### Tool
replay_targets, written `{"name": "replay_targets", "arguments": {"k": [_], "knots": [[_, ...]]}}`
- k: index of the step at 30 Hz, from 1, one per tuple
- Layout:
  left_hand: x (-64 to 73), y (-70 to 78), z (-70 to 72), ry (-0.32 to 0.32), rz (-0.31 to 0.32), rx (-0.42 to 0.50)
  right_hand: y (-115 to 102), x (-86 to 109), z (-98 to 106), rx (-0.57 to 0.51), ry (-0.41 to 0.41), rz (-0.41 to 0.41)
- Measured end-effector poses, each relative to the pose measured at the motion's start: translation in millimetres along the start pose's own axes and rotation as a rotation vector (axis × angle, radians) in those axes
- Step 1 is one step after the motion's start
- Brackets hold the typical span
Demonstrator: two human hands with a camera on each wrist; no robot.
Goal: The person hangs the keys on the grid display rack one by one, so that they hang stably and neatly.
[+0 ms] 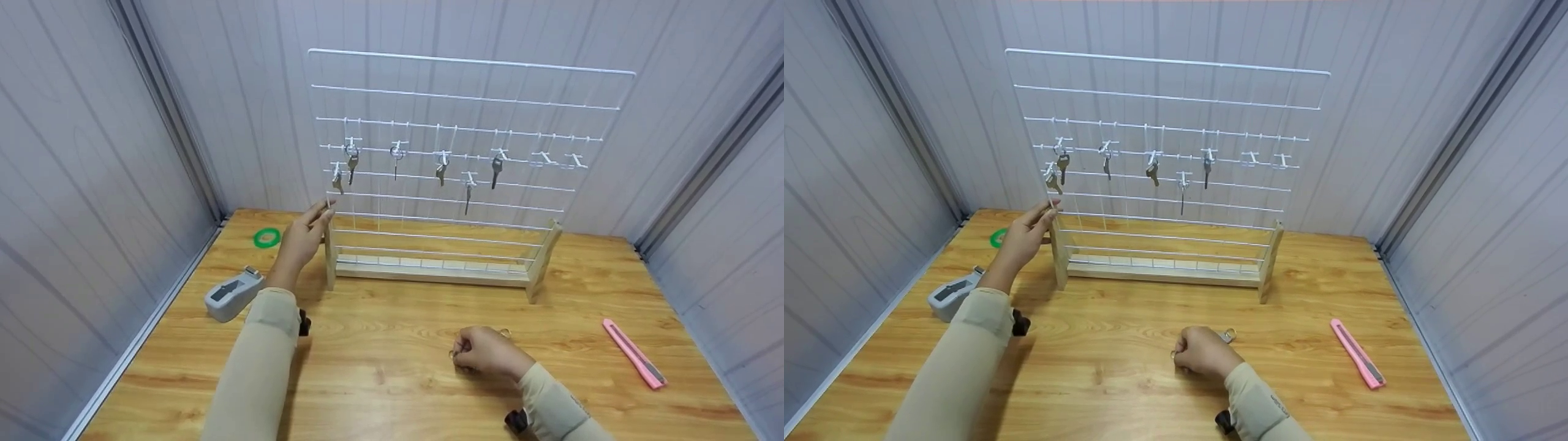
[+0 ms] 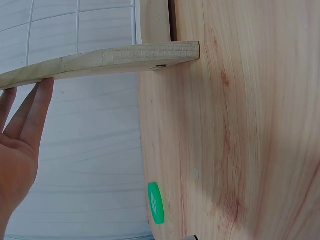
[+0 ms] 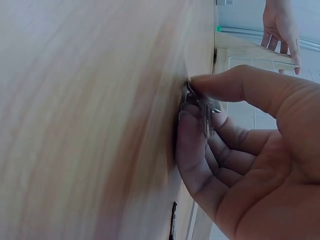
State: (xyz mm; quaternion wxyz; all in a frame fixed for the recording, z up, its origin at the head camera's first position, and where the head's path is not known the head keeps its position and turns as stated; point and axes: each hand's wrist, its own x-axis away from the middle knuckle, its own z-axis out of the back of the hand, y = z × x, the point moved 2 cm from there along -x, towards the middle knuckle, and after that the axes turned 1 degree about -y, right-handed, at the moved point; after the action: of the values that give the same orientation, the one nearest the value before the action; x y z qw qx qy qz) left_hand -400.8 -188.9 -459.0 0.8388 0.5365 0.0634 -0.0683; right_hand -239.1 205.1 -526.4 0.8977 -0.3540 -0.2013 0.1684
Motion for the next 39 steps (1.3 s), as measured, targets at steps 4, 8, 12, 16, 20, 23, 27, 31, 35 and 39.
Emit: {"name": "replay_targets", "arguments": {"k": [4,8,12,16,20,23,27,31,35,39], "knots": [[0.2,1.0,-0.7,0.002,0.022,0.010,0,2.1,0,0.017,0.004,0.006],[0.2,1.3,-0.9,0.002,0.015,0.011,0,3.6,-1,0.042,0.017,0.017],[0.6,1.1,-0.7,0.001,0.004,0.004,0,4.0,-3,0.068,0.031,0.041],[0.3,1.0,-0.5,0.001,0.005,-0.003,-2,5.3,-4,0.026,0.023,0.044],[0.0,1.3,-0.2,0.002,0.013,-0.010,-5,7.0,-1,-0.026,0.051,0.076],[0.3,1.7,0.0,0.001,0.014,-0.010,-9,7.3,4,-0.027,0.110,0.118],[0.9,1.6,0.3,0.000,0.010,-0.003,-15,8.3,12,-0.018,0.196,0.170],[1.2,1.0,0.5,0.000,0.000,-0.004,-22,12.1,22,-0.038,0.272,0.198],[0.5,-0.1,0.2,0.002,0.001,-0.003,-30,18.2,37,-0.054,0.379,0.225],[-0.3,-0.7,-0.4,0.012,0.015,0.004,-38,22.0,53,-0.105,0.505,0.284]]}}
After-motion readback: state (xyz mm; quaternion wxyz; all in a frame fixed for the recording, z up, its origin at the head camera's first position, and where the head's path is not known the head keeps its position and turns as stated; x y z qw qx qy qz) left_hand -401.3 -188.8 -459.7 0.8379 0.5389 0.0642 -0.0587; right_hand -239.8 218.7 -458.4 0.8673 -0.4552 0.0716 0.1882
